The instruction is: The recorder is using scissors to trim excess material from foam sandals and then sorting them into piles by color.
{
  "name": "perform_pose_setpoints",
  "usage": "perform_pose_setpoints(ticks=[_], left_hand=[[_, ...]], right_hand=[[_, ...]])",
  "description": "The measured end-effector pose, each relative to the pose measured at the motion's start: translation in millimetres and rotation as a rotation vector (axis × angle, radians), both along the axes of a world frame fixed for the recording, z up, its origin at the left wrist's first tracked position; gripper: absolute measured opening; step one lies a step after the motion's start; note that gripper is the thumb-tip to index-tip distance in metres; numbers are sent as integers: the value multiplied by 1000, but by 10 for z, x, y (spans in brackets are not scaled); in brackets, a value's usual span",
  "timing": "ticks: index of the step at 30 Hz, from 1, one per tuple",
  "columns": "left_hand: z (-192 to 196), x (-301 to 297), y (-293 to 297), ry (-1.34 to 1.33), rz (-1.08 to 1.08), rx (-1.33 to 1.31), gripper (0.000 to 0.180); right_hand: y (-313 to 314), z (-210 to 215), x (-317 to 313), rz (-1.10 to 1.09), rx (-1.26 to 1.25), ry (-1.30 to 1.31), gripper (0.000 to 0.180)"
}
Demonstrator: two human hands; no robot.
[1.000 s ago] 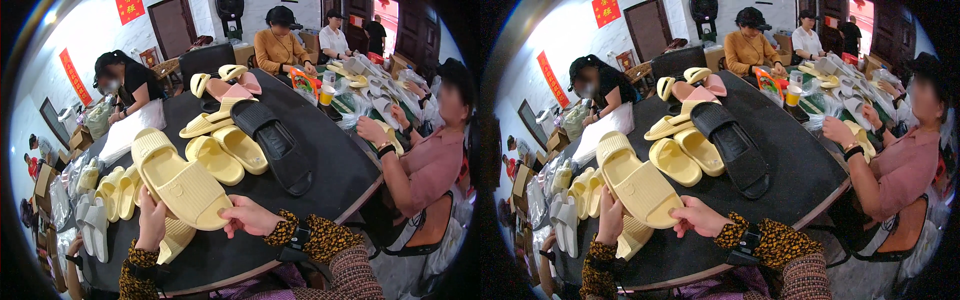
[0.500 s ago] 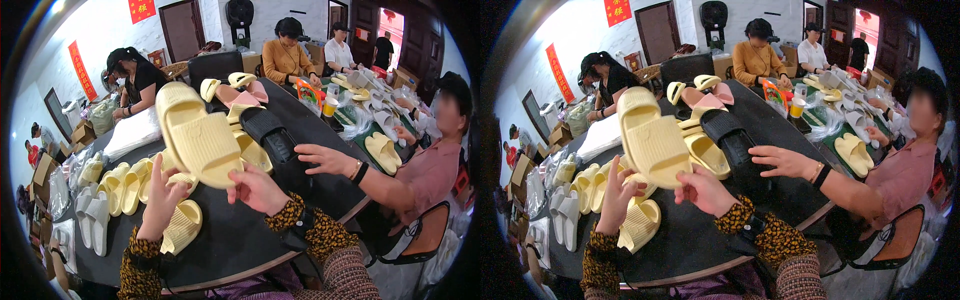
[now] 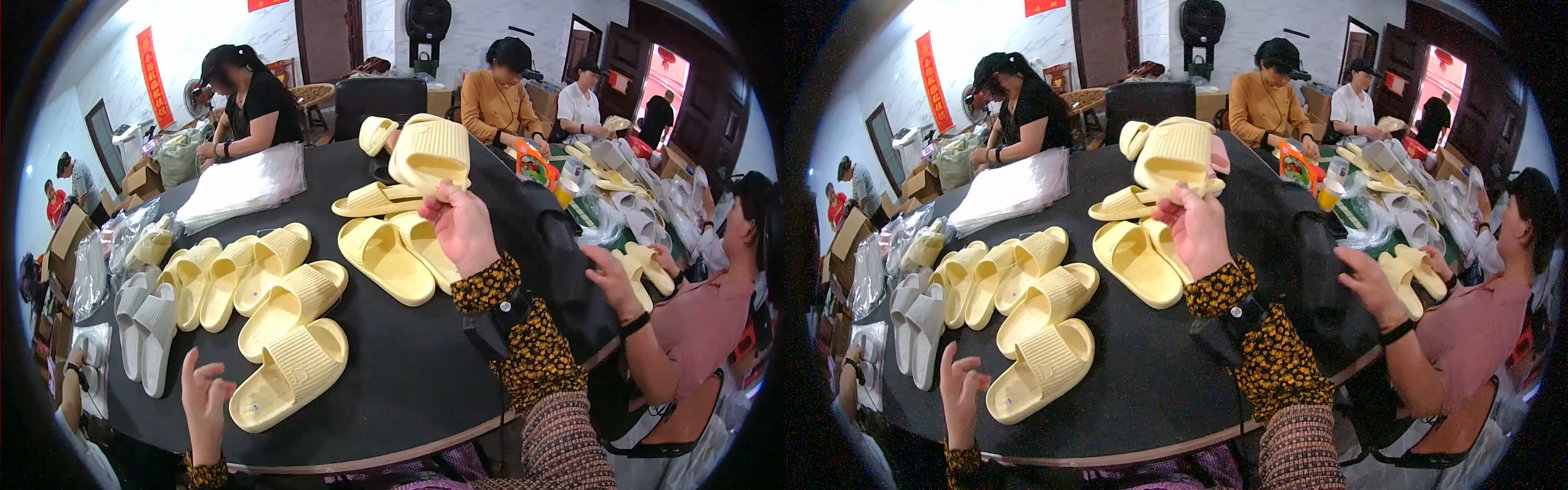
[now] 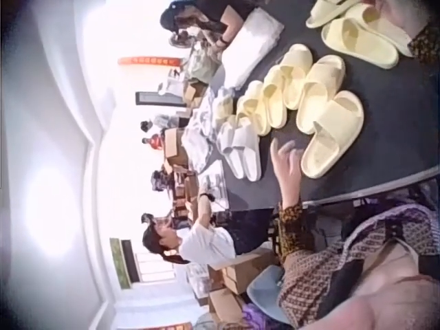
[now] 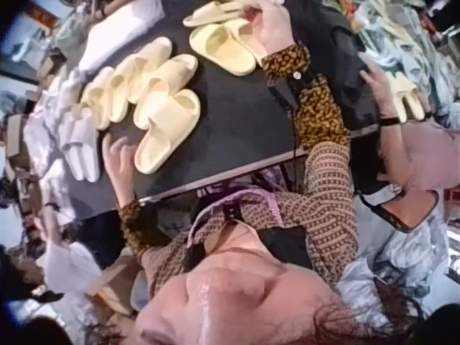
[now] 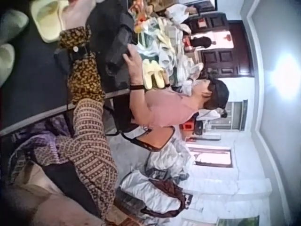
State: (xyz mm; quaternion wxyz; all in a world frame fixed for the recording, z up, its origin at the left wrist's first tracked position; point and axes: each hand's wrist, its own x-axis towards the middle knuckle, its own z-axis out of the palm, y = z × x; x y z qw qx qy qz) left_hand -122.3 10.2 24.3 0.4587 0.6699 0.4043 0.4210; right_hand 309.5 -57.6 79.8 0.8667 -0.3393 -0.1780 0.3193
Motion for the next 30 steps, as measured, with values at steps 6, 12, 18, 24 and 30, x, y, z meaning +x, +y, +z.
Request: perform_pose_setpoints(ticks=[6,12,18,24,30], left_hand=[[-423,-500,-197,93,253,-87,45],[-824,-663,-305,152,301,37,36],[-814,-628,-340,191,277,172,27],[-665,-593,-370,270,218,275,22],[-615,-546,-374,283,199,303,17]], right_hand=[[358,-48,232,-141,-4,-66,17],[694,-138,371,-200,5,-86,21],[923,-272,392,-222,-54,-202,25],[1026,-286,467,-205,-83,-309,28],[949,-305,573,-246,-20,-208,24]])
